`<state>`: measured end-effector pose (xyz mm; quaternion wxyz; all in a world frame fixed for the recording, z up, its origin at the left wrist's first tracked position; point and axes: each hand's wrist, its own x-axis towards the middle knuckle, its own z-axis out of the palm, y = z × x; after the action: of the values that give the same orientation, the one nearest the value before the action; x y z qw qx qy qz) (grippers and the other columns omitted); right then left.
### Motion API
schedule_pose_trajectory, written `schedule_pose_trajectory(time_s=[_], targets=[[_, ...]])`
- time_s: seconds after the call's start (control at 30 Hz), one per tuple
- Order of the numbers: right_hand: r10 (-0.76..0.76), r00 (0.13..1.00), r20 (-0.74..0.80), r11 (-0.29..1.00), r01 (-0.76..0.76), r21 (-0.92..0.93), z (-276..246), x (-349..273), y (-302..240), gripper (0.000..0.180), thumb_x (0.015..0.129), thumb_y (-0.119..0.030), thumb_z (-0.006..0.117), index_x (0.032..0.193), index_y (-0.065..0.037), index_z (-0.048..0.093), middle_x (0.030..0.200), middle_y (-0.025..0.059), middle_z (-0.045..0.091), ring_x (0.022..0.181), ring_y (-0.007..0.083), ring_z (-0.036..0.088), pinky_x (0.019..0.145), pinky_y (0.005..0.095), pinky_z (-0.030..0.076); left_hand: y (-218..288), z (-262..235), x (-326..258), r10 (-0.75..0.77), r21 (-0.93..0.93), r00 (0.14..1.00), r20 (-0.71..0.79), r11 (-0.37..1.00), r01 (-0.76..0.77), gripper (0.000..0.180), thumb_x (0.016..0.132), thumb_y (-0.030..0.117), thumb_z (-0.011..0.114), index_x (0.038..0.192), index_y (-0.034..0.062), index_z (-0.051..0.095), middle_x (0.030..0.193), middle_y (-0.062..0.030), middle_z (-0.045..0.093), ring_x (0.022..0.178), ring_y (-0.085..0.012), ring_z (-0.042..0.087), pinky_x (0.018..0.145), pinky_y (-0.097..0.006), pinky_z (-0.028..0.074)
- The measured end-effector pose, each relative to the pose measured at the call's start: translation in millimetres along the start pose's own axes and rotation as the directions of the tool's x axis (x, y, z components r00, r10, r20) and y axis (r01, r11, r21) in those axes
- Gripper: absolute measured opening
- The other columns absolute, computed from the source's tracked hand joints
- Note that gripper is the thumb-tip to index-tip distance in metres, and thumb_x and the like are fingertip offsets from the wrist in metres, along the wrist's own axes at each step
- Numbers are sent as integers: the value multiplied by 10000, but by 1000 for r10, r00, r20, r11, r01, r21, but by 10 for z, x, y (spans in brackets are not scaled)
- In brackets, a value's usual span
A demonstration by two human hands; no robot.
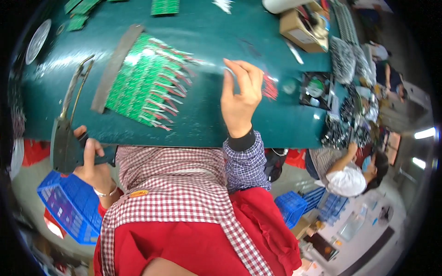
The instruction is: The person solders wires onto a circuit board sheet by positioning the board, placing wires into the board by hand, and attaching them with a soldering gun.
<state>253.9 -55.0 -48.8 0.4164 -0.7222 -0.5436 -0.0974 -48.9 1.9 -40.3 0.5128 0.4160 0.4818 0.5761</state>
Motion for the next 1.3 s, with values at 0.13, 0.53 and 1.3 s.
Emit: schedule_pose_trajectory(time_s=[0.13,0.53,1.3], targets=[[237,963,-124,919,-264,-293,-505,-311,448,185,786,5,701,961,-56,705,941,92,625,925,273,577,806,363,480,-47,92,15,-9,22,999,52,1000,8,494,834,-58,614,1306,-45,471,1160,-201,608,638,-128,524,509,-236,414],[217,972,88,883,-157,-442,-842,-489,848,83,818,-45,707,891,-53,668,909,104,625,899,286,574,788,380,459,21,172,-89,-28,54,995,98,998,23,531,811,-63,635,1310,-34,456,1134,-203,610,615,-134,509,522,-245,414],[195,973,122,888,-123,-443,-775,-504,936,61,902,-40,623,910,-3,574,872,113,579,819,283,525,737,388,431,48,-141,-225,-87,62,993,82,995,83,491,809,-95,669,1272,-64,506,1137,-204,640,634,-150,605,497,-259,484]])
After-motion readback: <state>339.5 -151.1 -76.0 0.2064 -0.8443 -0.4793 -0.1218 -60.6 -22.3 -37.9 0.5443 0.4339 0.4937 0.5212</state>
